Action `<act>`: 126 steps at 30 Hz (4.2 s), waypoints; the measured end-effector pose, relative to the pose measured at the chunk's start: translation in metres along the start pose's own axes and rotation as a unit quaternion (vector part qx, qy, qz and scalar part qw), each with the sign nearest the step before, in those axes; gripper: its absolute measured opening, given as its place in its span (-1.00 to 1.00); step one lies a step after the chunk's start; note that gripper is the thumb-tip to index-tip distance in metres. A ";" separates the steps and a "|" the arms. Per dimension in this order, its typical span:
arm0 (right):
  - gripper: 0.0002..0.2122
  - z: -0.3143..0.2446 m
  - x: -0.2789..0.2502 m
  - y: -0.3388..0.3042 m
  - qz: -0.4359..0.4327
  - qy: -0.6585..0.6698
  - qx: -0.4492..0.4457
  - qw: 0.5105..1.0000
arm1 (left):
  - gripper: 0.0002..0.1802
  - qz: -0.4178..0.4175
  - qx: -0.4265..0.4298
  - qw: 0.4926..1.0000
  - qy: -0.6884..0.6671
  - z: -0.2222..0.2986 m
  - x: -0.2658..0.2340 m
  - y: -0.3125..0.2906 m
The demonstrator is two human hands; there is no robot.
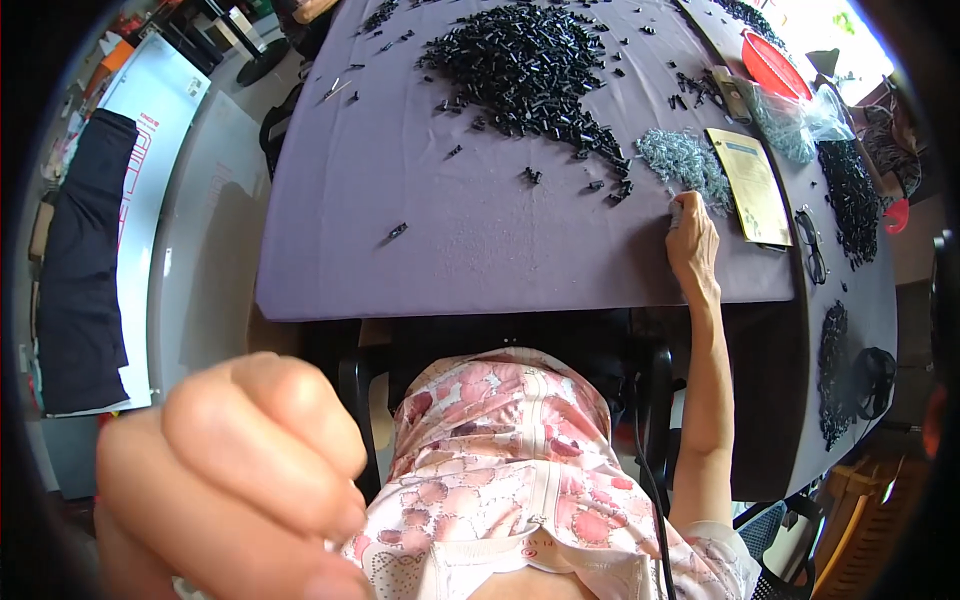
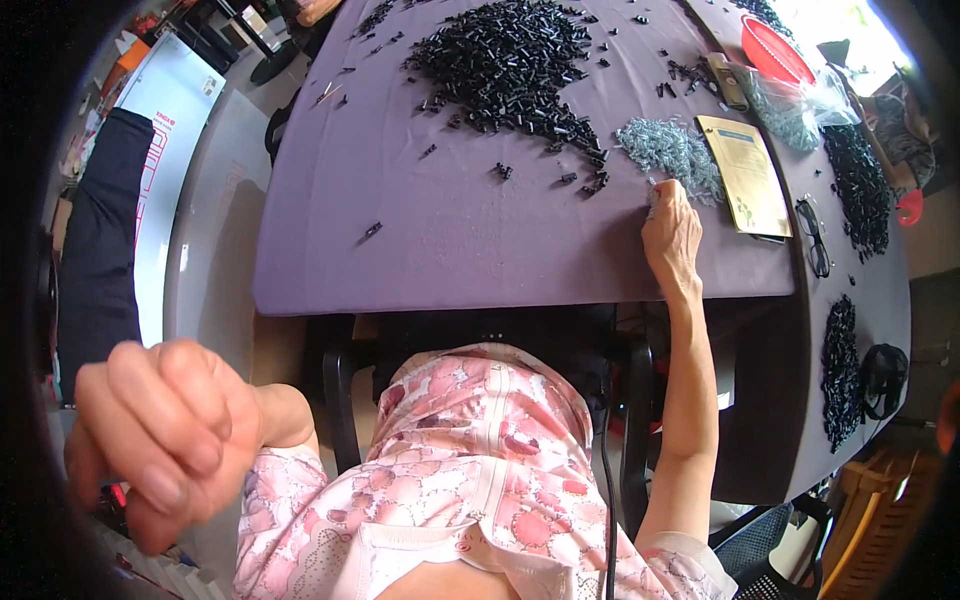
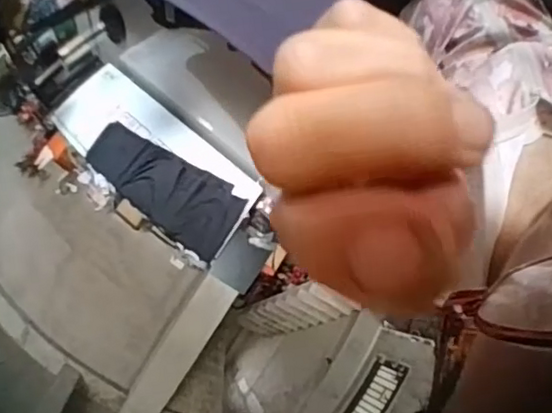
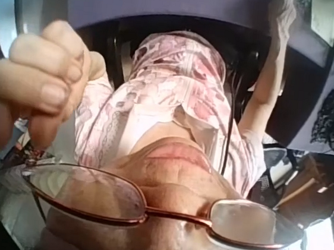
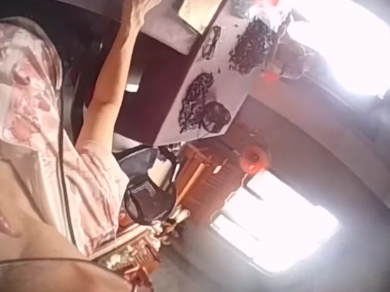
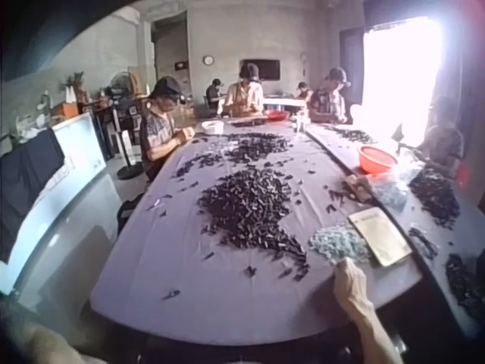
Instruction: Manually attaching black plastic fasteners to small rectangular base pieces at a crowded assembly table.
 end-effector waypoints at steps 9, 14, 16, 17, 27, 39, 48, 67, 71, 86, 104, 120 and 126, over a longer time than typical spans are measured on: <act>-0.77 0.001 0.003 -0.007 0.034 0.024 -0.011 0.999 | -0.87 -0.053 0.006 0.989 -0.134 0.009 -0.011 0.007; -0.78 0.000 0.002 -0.010 0.036 0.038 -0.020 0.998 | -0.89 0.016 0.002 0.976 -0.218 0.012 -0.005 0.002; -0.79 0.002 0.003 -0.004 0.049 0.055 -0.032 0.997 | -0.89 0.010 -0.014 0.977 -0.211 0.011 -0.008 0.001; -0.79 0.004 0.004 -0.005 0.044 0.054 -0.031 0.997 | -0.89 0.007 -0.023 0.978 -0.207 0.010 -0.011 0.000; -0.67 -0.009 -0.003 -0.004 0.058 0.110 -0.045 0.991 | -0.85 -0.038 -0.068 0.985 -0.151 0.010 -0.020 -0.002; -0.64 -0.007 -0.008 -0.011 0.049 0.103 -0.045 0.992 | -0.89 0.185 -0.182 0.963 -0.073 -0.025 0.012 -0.001; -0.67 -0.008 -0.013 -0.010 0.065 0.096 -0.037 0.993 | -0.81 -0.062 -0.234 0.892 0.382 -0.277 -0.046 -0.071; -0.87 -0.063 0.026 0.078 -0.016 0.241 -0.125 0.962 | -0.69 -0.130 -0.068 0.871 0.468 -0.375 -0.073 -0.031; -0.84 -0.074 0.069 0.126 -0.032 0.264 -0.147 0.953 | -0.68 -0.056 -0.068 0.791 0.606 -0.376 -0.131 -0.021; -0.86 -0.132 0.121 0.152 -0.106 0.226 -0.129 0.960 | -0.55 -0.129 -0.118 0.861 0.477 -0.404 -0.105 -0.033; -0.63 -0.147 0.061 0.058 -0.110 0.251 -0.319 0.907 | -0.34 -0.224 -0.174 0.881 0.378 -0.303 -0.059 -0.088; -0.64 -0.153 0.035 0.013 -0.083 0.226 -0.319 0.917 | -0.56 -0.135 -0.155 0.904 0.374 -0.258 -0.071 -0.096; -0.61 -0.149 0.044 0.015 -0.093 0.233 -0.326 0.912 | -0.70 -0.150 -0.121 0.820 0.540 -0.232 -0.122 -0.115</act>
Point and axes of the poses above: each hand's wrist, its own y-axis towards the middle knuckle, its own x-axis out of the palm, z = x × y, the point moved 3 cm from there along y, towards the middle knuckle, and after that the axes turned 5 degrees about x, right-handed, at the moved point
